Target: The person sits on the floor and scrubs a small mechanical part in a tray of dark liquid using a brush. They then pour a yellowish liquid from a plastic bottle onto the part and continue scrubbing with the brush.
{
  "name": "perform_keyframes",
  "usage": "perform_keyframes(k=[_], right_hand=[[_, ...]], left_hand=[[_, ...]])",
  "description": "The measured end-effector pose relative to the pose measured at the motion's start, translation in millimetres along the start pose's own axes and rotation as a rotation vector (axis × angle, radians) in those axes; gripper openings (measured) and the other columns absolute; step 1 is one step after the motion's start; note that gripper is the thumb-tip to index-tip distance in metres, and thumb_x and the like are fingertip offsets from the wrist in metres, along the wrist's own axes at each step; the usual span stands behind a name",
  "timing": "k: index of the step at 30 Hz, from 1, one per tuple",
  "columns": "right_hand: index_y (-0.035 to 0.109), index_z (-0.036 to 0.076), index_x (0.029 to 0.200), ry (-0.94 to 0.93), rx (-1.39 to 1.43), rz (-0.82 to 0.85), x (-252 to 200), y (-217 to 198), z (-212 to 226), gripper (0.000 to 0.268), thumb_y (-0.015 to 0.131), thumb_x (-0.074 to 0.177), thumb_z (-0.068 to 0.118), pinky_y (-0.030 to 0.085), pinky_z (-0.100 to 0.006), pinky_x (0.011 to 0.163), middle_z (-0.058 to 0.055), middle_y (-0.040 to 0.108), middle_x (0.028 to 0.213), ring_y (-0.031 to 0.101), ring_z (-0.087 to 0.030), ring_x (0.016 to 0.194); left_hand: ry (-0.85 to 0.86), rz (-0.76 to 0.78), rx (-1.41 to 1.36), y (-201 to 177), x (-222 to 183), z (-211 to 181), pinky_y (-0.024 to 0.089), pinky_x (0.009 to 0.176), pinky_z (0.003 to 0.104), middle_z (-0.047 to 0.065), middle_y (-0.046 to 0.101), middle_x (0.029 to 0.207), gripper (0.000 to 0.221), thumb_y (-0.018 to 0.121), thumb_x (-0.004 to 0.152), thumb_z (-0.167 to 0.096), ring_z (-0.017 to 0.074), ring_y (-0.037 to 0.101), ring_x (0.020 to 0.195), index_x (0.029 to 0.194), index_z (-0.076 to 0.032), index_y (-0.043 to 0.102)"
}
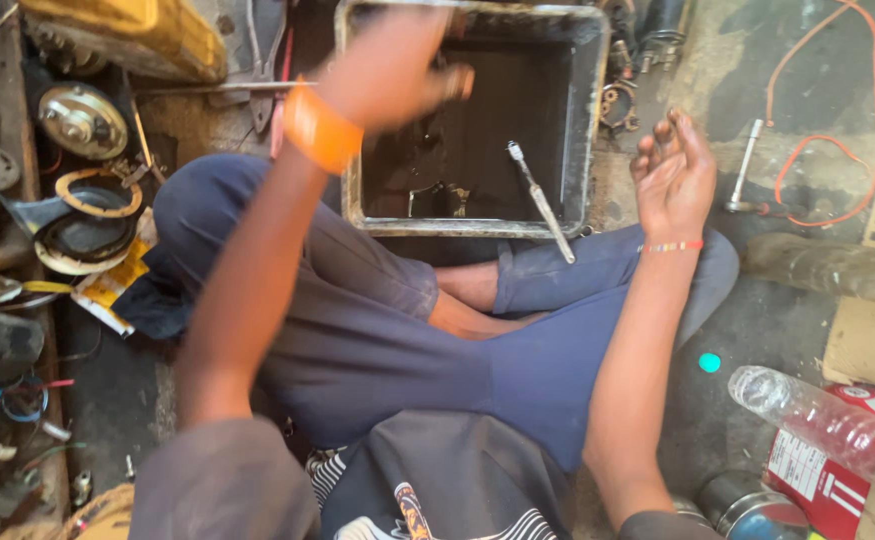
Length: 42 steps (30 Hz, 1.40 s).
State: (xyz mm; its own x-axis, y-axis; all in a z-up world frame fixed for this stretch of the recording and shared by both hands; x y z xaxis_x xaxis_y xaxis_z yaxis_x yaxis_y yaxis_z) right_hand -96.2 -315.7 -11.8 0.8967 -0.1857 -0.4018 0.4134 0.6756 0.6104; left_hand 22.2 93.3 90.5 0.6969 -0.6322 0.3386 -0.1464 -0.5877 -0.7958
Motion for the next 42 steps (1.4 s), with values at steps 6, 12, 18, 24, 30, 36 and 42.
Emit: perform_keyframes(k=[6, 12, 18, 24, 30, 36, 42], right_hand=[[0.057, 0.006, 0.119, -0.406, -0.694, -0.067, 99.4, 14.1, 27.6, 0.026, 0.073, 0.103, 0.018, 0.056, -0.029, 0.057, -0.009, 0.072, 0.100, 0.073, -0.017, 0.075], [0.063, 0.003, 0.119, -0.805, -1.404, -0.323, 155.5, 2.8, 11.2, 0.049, 0.092, 0.090, 0.030, 0.053, -0.039, 0.070, -0.011, 0.070, 0.096, 0.069, -0.026, 0.081], [0.063, -0.001, 0.120, -0.888, -1.502, -0.268, 172.2, -24.4, -0.4, 0.059, 0.097, 0.085, 0.031, 0.050, -0.043, 0.086, -0.014, 0.065, 0.103, 0.064, -0.030, 0.097], [0.061, 0.001, 0.126, -0.789, -1.372, -0.315, 168.1, -27.0, 14.6, 0.050, 0.090, 0.091, 0.022, 0.054, -0.039, 0.091, -0.011, 0.063, 0.110, 0.066, -0.026, 0.100], [0.057, 0.001, 0.129, -0.809, -1.423, -0.302, 161.4, -30.7, 16.0, 0.054, 0.088, 0.086, 0.013, 0.053, -0.039, 0.085, -0.016, 0.057, 0.113, 0.063, -0.028, 0.097], [0.058, -0.001, 0.124, -0.812, -1.435, -0.372, 177.2, -51.7, 23.8, 0.055, 0.093, 0.087, 0.020, 0.050, -0.045, 0.089, -0.020, 0.065, 0.109, 0.065, -0.035, 0.100], [0.059, -0.005, 0.124, -0.776, -1.412, -0.340, 178.3, -56.6, 23.6, 0.052, 0.087, 0.091, 0.024, 0.051, -0.048, 0.087, -0.023, 0.070, 0.104, 0.069, -0.040, 0.095]], left_hand=[[-0.481, 0.533, 0.067, 48.1, -38.2, -34.1, 0.057, 0.085, 0.052, 0.027, 0.070, 0.101, 0.044, 0.078, 0.089, -0.035, 0.0468, 0.069, 0.098, 0.109, 0.001, 0.062], [-0.371, 0.386, 0.054, 83.9, -9.8, -24.7, 0.058, 0.081, 0.052, 0.026, 0.071, 0.097, 0.043, 0.079, 0.086, -0.031, 0.0463, 0.070, 0.094, 0.109, 0.002, 0.062], [-0.353, 0.391, 0.072, 102.1, -16.3, -16.8, 0.058, 0.081, 0.053, 0.026, 0.070, 0.100, 0.043, 0.080, 0.084, -0.028, 0.0468, 0.069, 0.093, 0.109, 0.002, 0.062], [-0.373, 0.416, 0.085, 100.9, -18.7, -17.4, 0.058, 0.081, 0.053, 0.027, 0.070, 0.100, 0.043, 0.081, 0.084, -0.029, 0.0471, 0.069, 0.093, 0.109, 0.002, 0.063], [-0.395, 0.468, 0.089, 106.7, -20.4, -16.3, 0.058, 0.081, 0.052, 0.026, 0.071, 0.097, 0.041, 0.080, 0.085, -0.030, 0.0456, 0.070, 0.096, 0.108, 0.001, 0.064], [-0.419, 0.507, 0.093, 101.8, -17.1, -21.1, 0.059, 0.082, 0.051, 0.025, 0.071, 0.098, 0.043, 0.079, 0.086, -0.031, 0.0442, 0.071, 0.095, 0.112, 0.001, 0.064], [-0.421, 0.500, 0.107, 102.6, -18.1, -21.6, 0.059, 0.083, 0.051, 0.024, 0.073, 0.098, 0.044, 0.079, 0.085, -0.031, 0.0440, 0.071, 0.096, 0.111, 0.001, 0.064]])
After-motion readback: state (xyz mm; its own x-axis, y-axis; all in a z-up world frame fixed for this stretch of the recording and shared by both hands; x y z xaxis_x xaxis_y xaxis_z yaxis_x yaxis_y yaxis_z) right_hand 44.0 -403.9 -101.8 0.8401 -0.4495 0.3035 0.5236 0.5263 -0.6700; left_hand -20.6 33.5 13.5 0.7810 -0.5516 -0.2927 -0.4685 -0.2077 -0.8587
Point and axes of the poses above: each hand's wrist, its own x-axis towards the middle knuckle, its own y-axis out of the palm, z = x × y, the point moved 1 cm from there along x, towards the middle knuckle
